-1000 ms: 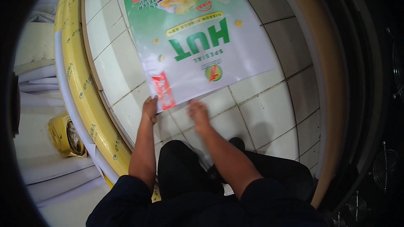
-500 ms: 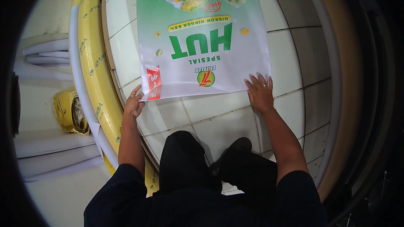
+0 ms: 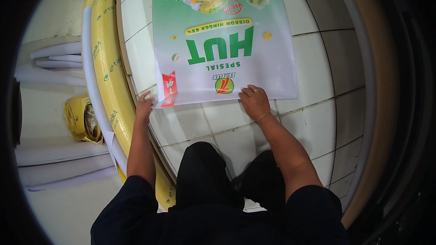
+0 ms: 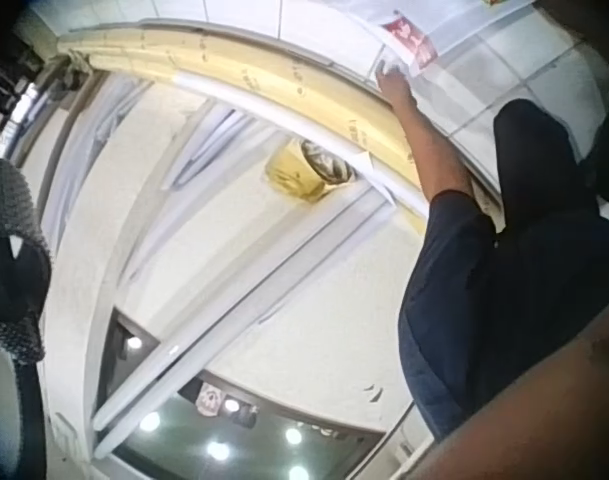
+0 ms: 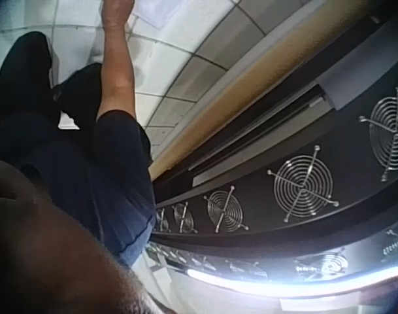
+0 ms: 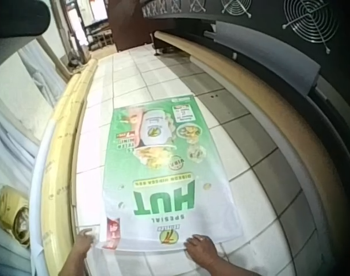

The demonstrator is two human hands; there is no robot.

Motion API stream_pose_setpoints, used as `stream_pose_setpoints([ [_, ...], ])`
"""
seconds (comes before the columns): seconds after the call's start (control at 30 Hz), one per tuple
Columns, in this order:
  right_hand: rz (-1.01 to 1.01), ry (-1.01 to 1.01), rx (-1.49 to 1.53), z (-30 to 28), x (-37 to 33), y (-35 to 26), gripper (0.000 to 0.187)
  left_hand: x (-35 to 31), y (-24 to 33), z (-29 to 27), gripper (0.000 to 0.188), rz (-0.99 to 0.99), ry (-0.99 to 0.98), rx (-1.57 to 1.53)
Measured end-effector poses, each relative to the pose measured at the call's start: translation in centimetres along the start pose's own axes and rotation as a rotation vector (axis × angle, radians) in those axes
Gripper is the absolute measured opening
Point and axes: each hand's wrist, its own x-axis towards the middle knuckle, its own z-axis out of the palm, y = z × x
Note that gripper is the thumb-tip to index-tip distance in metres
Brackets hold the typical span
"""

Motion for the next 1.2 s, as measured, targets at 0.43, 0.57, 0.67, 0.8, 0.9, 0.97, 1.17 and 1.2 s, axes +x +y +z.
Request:
stream_pose_setpoints([
  [0.43,0.068,-0.115,-0.058,-8.0,-5.7,10.0,0.023,-3.8,-0.1,4.5,0.019,0.873,-0.182,0.994],
  [0.57,0.254,-0.188,-0.089,-10.0,-5.9,11.9,0.023,-3.7,0.5,3.9,0.019,0.74,-0.249,0.868],
  [0.67,0.331,-0.14,-0.065,-9.9,-6.8,12.9,0.022,-3.7,1.1,4.0,0.021,0.687,-0.26,0.806],
  [0.8,0.179,-0.128,-0.06,-12.4,-5.0,11.9,0.023,-3.8,0.9,3.5,0.02,0.66,-0.232,0.786],
  [0.9,0.019,-0.191,-0.139,-12.5,-6.1,14.5,0.028,-3.8,1.1,3.8,0.018,0.631,-0.252,0.764],
  [0.97,0.397,-0.13,0.091,-11.7,-6.2,16.4,0.03,-3.4,0.2,3.7,0.018,0.622,-0.228,0.759],
  [1.17,0.723,-0.175,0.173,-11.7,-1.0,16.0,0.03,-1.3,-0.7,5.3,0.026,0.191,-0.15,0.334],
  [1.2,0.543,0.019,0.127,-11.2,-1.2,15.5,0.034,-1.3,-0.6,5.7,0.03,0.209,-0.102,0.3],
])
